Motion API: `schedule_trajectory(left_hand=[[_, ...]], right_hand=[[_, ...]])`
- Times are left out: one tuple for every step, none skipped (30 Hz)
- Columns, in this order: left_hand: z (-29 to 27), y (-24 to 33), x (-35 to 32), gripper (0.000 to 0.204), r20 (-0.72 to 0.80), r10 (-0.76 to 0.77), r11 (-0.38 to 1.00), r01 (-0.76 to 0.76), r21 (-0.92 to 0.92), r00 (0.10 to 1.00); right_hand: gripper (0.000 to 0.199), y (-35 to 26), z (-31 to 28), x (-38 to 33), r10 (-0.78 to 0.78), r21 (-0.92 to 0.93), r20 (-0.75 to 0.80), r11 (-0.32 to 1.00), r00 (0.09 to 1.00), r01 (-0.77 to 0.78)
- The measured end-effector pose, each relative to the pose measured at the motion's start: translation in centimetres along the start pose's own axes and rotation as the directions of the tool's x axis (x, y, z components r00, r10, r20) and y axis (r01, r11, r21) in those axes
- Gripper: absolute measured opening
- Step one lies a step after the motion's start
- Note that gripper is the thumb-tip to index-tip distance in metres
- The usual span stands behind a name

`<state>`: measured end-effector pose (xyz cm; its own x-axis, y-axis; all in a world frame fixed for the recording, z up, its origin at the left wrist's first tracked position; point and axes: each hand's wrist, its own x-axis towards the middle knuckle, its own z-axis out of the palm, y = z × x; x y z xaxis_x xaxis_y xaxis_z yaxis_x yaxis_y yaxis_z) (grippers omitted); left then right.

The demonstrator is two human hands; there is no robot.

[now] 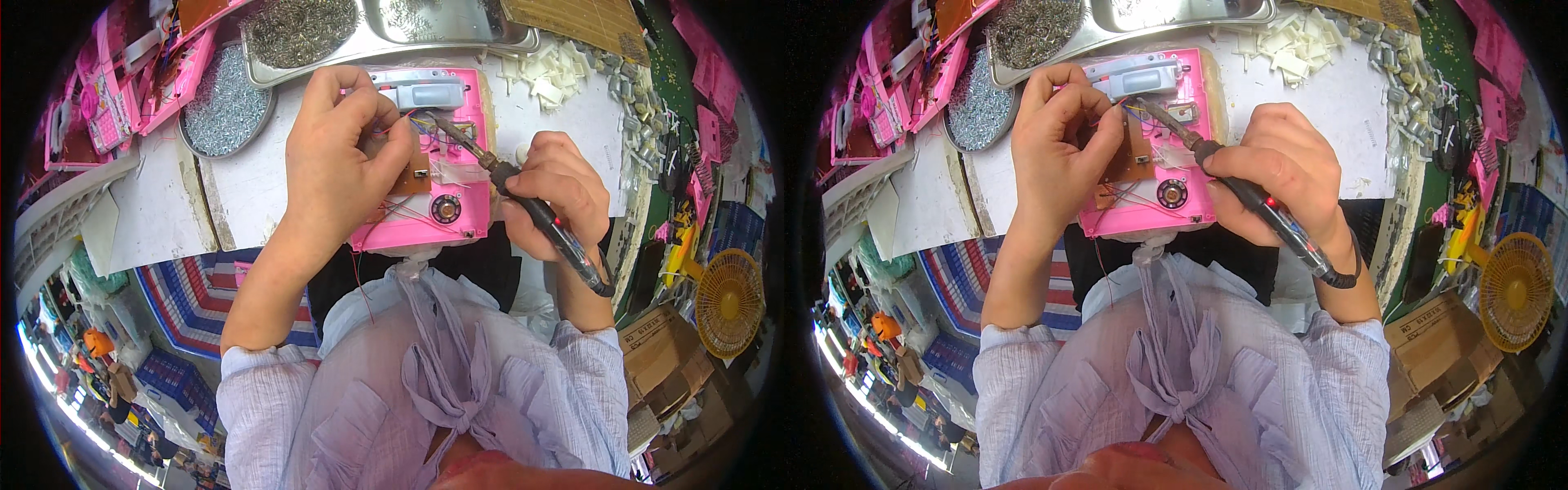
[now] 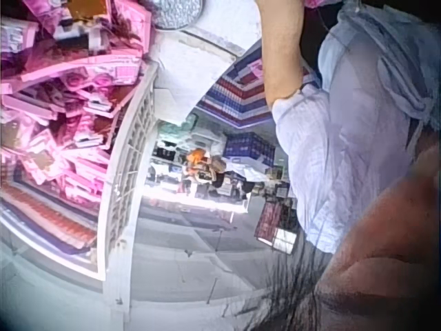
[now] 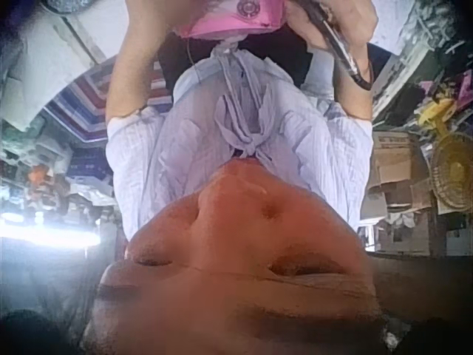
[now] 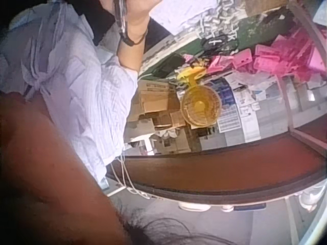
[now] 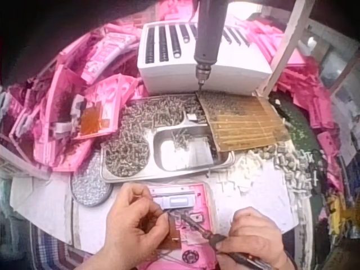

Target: Soldering wires and assembling electronic components into a toy cash register.

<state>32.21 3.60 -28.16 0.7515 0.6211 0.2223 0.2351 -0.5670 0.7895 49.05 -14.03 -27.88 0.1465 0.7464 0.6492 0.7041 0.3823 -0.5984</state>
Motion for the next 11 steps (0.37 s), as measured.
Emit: schedule_trajectory(left_hand=[[0.01,-0.01,0.01,0.011,0.001,-0.004,1.000,0.004,0.001,1.000],[0.03,-0.03,0.00,0.011,-0.001,0.002,1.000,-0.002,0.004,1.000],[0.08,-0.11,-0.02,0.011,-0.004,0.007,1.000,-0.007,0.007,1.000],[0.12,-0.18,-0.03,0.011,-0.006,0.013,1.000,-0.013,0.010,1.000],[0.14,-0.24,-0.05,0.011,-0.008,0.017,1.000,-0.017,0.011,1.000],[0.16,-0.30,-0.06,0.011,-0.010,0.021,1.000,-0.021,0.012,1.000],[0.16,-0.34,-0.08,0.011,-0.012,0.026,1.000,-0.026,0.014,1.000],[0.16,-0.34,-0.07,0.011,-0.012,0.026,1.000,-0.026,0.014,1.000],[0.16,-0.34,-0.07,0.011,-0.012,0.026,1.000,-0.026,0.014,1.000],[0.17,-0.33,-0.06,0.011,-0.012,0.027,1.000,-0.027,0.015,1.000],[0.16,-0.31,-0.04,0.011,-0.012,0.028,1.000,-0.027,0.015,1.000]], right_hand=[[0.037,0.04,-0.01,-0.03,0.003,-0.001,0.004,1.000,1.000,-0.003],[0.037,0.08,-0.04,-0.06,0.004,-0.001,0.008,1.000,1.000,-0.004],[0.037,0.11,-0.04,-0.08,0.006,-0.001,0.011,1.000,1.000,-0.006],[0.037,0.13,-0.02,-0.12,0.005,-0.003,0.008,1.000,1.000,-0.005],[0.037,0.14,0.01,-0.18,0.004,-0.005,0.005,1.000,1.000,-0.004],[0.037,0.14,0.03,-0.21,0.003,-0.007,0.001,1.000,1.000,-0.003],[0.037,0.12,0.03,-0.16,0.000,-0.005,0.000,1.000,1.000,0.000],[0.037,0.08,0.01,-0.05,-0.002,-0.002,-0.002,1.000,1.000,0.002],[0.037,0.05,0.00,0.02,-0.004,0.001,-0.003,1.000,1.000,0.004],[0.037,0.05,0.01,0.03,-0.004,0.002,-0.001,1.000,1.000,0.004],[0.037,0.03,0.00,0.06,-0.004,0.003,0.001,1.000,1.000,0.004]])
